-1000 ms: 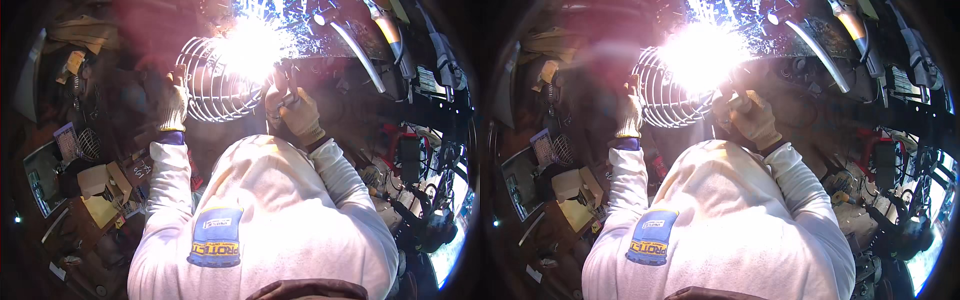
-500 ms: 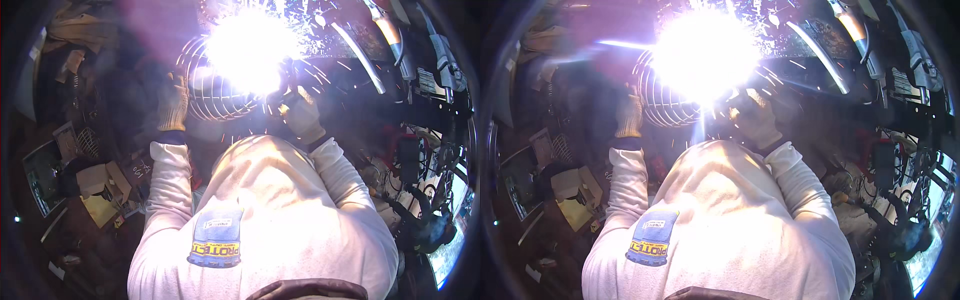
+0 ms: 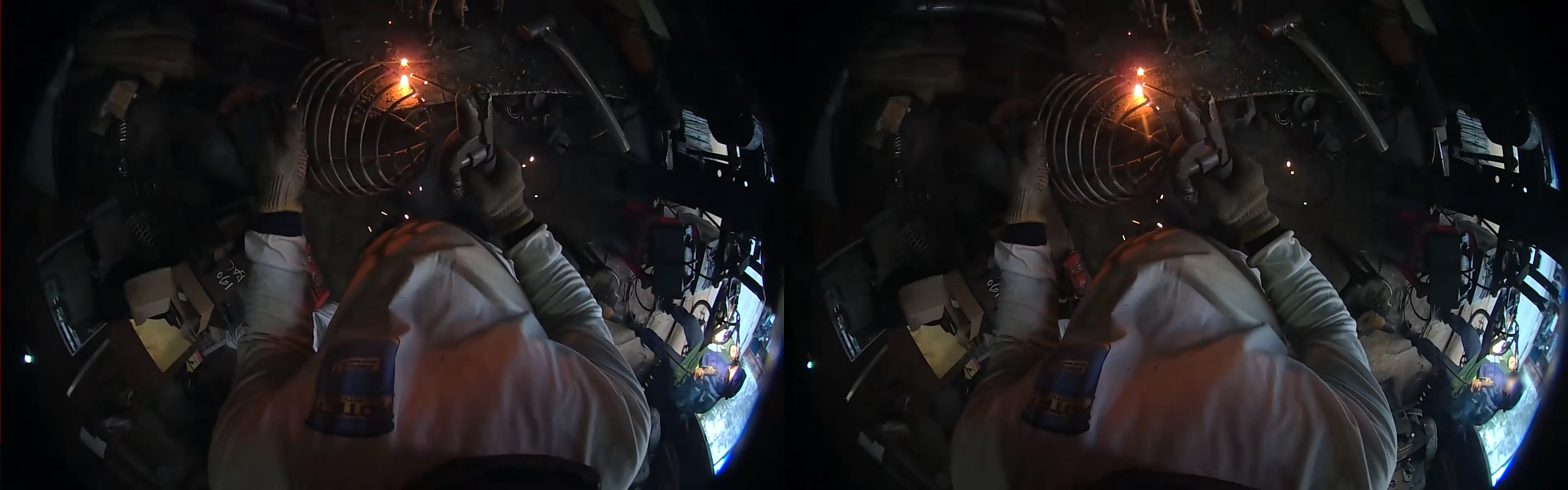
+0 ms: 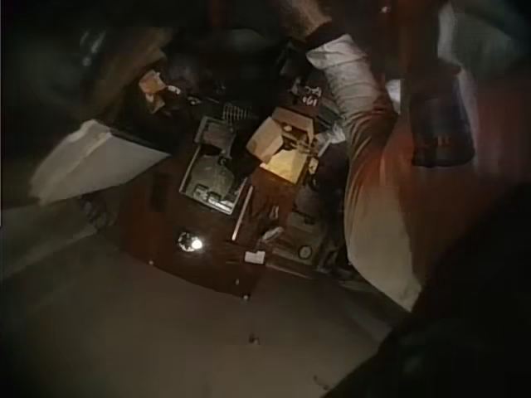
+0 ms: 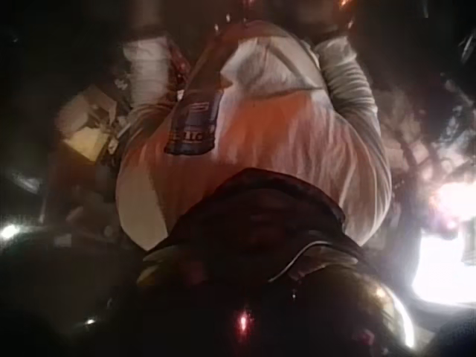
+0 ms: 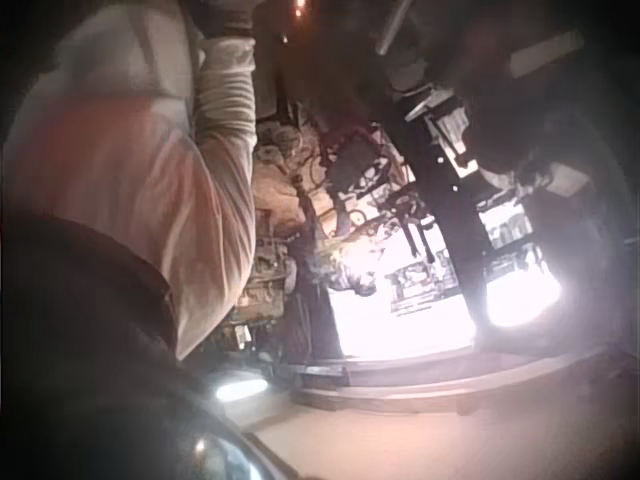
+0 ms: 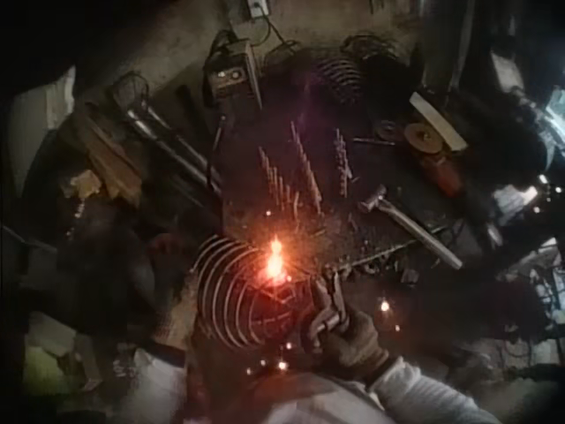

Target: The person welds a curved metal grid structure using a welding tool, applying localized heat and material to various points on the grid wires to join them together.

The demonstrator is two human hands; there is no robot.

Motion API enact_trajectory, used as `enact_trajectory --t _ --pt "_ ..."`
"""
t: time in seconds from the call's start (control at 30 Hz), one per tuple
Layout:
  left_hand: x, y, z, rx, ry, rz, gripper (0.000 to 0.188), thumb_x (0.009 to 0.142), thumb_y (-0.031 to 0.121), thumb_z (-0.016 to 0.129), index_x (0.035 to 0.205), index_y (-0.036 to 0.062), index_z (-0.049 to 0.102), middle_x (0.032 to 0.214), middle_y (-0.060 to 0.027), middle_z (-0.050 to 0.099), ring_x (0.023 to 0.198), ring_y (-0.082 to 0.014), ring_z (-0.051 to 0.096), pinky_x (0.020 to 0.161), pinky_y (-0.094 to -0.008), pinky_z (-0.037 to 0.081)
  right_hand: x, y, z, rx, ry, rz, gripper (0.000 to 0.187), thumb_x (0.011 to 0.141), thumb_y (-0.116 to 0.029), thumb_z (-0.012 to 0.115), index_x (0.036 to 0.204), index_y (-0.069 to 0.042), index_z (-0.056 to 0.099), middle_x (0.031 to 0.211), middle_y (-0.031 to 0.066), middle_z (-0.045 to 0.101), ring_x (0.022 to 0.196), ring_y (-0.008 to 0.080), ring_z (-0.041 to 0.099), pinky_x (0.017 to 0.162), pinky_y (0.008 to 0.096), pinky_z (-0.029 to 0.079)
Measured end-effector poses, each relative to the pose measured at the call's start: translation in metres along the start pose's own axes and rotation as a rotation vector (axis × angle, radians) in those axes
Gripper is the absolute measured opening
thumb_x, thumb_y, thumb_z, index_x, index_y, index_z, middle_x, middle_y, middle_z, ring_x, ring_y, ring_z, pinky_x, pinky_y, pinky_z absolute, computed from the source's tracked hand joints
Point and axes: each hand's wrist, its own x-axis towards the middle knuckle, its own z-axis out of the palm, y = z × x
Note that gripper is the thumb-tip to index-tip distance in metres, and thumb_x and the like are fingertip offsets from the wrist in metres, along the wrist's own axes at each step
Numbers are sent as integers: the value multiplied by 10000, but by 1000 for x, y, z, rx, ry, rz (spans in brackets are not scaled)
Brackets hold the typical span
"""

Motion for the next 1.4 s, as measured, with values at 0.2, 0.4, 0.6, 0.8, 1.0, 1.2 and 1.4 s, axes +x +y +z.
enact_trajectory --t 0.2,0.4,0.6,0.8,1.0,1.2,1.4 --pt "10 28 -13 -60 -190 -509 652 972 599 368 1197 46 631 1158 -229 634 1108 -429 575 943 -462 432 1 -8 1 20 -20 -27 413 754 -221 751 1096 -15 644 921 165 706 865 268 704 749 362 533" --pt "15 41 -21 -108 -192 -507 696 956 636 363 1251 53 603 1181 -229 638 1096 -429 589 939 -454 444 1 -2 -1 -50 -41 -28 381 766 -219 748 1072 -17 646 926 151 707 874 256 701 756 353 531" --pt "12 39 -16 -250 -102 -501 579 991 514 405 1215 17 598 968 -192 667 857 -318 658 768 -410 503 1 -2 0 -74 -40 -81 338 744 -175 726 1040 -26 660 923 137 702 870 265 693 748 361 538" --pt "4 -3 0 -162 -5 -142 271 989 252 491 1049 10 597 732 -107 619 625 -199 630 561 -343 508 7 -3 3 -661 -108 -452 162 759 -141 665 919 -166 671 938 32 648 917 225 641 762 360 549" --pt "-5 -13 9 -123 -98 -138 241 989 264 535 1079 50 595 788 -73 644 709 -160 654 603 -329 516 7 -15 6 -597 -95 -279 138 798 -193 661 934 -218 665 991 -11 649 966 194 636 794 384 542" --pt "1 -11 7 -142 -136 -119 401 992 299 518 1255 -3 542 1213 -165 601 1095 -282 574 900 -373 460 -4 3 13 572 -42 -27 195 855 -93 676 1044 -59 643 964 42 643 870 175 640 756 353 538" --pt "6 25 -9 -291 -4 -131 511 1006 439 477 1256 2 568 1187 -215 630 1080 -370 608 900 -417 468 -3 -8 -2 113 -48 2 322 815 -149 718 1090 -6 629 933 80 681 864 159 649 758 316 516"
